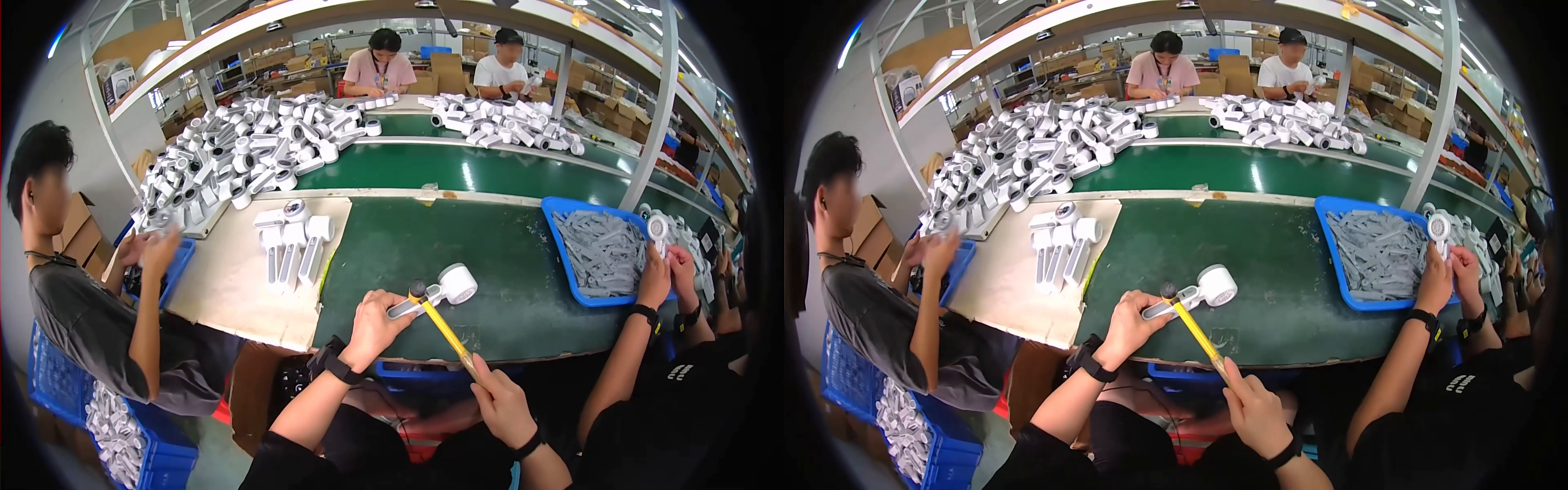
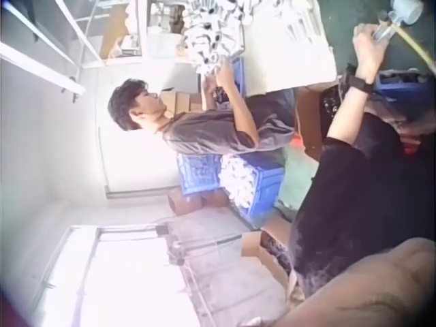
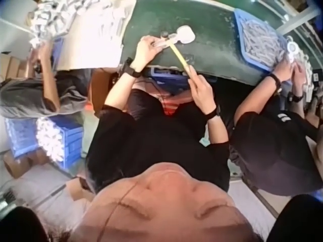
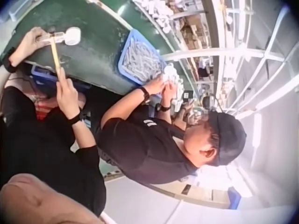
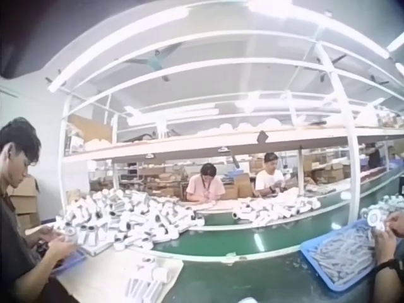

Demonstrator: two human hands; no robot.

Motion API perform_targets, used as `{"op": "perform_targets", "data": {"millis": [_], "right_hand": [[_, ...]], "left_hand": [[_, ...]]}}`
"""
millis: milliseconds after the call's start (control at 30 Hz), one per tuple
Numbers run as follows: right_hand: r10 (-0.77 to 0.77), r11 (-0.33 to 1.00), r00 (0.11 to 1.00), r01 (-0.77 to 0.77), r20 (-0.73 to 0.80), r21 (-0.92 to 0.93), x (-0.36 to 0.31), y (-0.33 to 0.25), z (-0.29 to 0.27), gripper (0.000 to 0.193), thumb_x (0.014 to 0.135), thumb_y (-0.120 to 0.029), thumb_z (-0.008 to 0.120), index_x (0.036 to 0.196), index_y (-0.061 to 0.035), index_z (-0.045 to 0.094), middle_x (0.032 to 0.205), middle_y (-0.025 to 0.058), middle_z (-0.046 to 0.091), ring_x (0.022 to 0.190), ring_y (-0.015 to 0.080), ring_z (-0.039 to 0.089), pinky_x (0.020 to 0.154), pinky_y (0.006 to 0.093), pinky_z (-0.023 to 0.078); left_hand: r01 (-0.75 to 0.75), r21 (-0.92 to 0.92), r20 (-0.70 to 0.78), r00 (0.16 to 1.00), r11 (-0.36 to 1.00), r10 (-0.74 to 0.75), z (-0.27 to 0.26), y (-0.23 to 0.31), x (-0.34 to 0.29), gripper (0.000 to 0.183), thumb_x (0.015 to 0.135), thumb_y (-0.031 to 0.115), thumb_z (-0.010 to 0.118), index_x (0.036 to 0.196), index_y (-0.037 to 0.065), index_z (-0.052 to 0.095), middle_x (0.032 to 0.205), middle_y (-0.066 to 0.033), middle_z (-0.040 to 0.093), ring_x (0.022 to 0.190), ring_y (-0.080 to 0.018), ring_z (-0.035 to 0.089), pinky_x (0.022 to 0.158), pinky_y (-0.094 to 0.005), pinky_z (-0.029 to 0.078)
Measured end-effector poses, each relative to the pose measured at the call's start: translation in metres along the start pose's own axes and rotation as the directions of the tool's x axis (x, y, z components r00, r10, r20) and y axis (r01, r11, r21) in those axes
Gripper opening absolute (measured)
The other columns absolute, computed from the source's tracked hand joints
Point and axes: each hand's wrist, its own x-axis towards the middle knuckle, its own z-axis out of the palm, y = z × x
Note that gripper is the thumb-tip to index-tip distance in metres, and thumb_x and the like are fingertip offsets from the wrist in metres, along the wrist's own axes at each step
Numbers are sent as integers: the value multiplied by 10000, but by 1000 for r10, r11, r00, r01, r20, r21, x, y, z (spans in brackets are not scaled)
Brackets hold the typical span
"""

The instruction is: The person picks up a white fan component, strikes it with a yellow hammer, and then sets it aside to repeat the process.

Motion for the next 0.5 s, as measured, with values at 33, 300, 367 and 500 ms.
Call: {"op": "perform_targets", "data": {"millis": [33, 300, 367, 500], "right_hand": [[-3, 1000, 1000, 3, 1, -3, 0, -1, -3, 539, 884, 10, 627, 1403, -1, 485, 785, 122, 508, 674, 249, 529, 637, 329, 448], [14, 997, 995, -6, -103, 77, -6, 5, 1, 534, 878, 21, 631, 1395, -18, 503, 771, 107, 498, 663, 223, 509, 646, 299, 441], [20, 995, 995, -10, -99, 98, -11, 11, 8, 544, 875, 20, 638, 1400, -17, 498, 761, 107, 503, 654, 219, 508, 640, 304, 440], [-1, 998, 994, 8, -113, 57, 0, 6, 4, 544, 890, -56, 645, 1414, -88, 502, 813, 131, 579, 680, 299, 594, 608, 372, 471]], "left_hand": [[0, -2, -4, 1000, 1000, 0, 1, 0, 1, 220, 727, 139, 794, 906, 35, 720, 862, -128, 659, 877, -318, 613, 810, -419, 496], [30, 37, 109, 993, 999, -34, -5, 1, 5, 272, 746, 164, 797, 951, 17, 695, 906, -142, 653, 888, -303, 596, 804, -397, 486], [-5, 39, 79, 997, 999, 2, 0, 6, 7, 264, 755, 174, 793, 940, 14, 694, 906, -147, 654, 891, -309, 599, 809, -405, 486], [-33, 100, 57, 998, 994, 27, 11, 7, 9, 248, 775, 191, 783, 909, 3, 690, 896, -166, 656, 894, -332, 604, 816, -426, 488]]}}
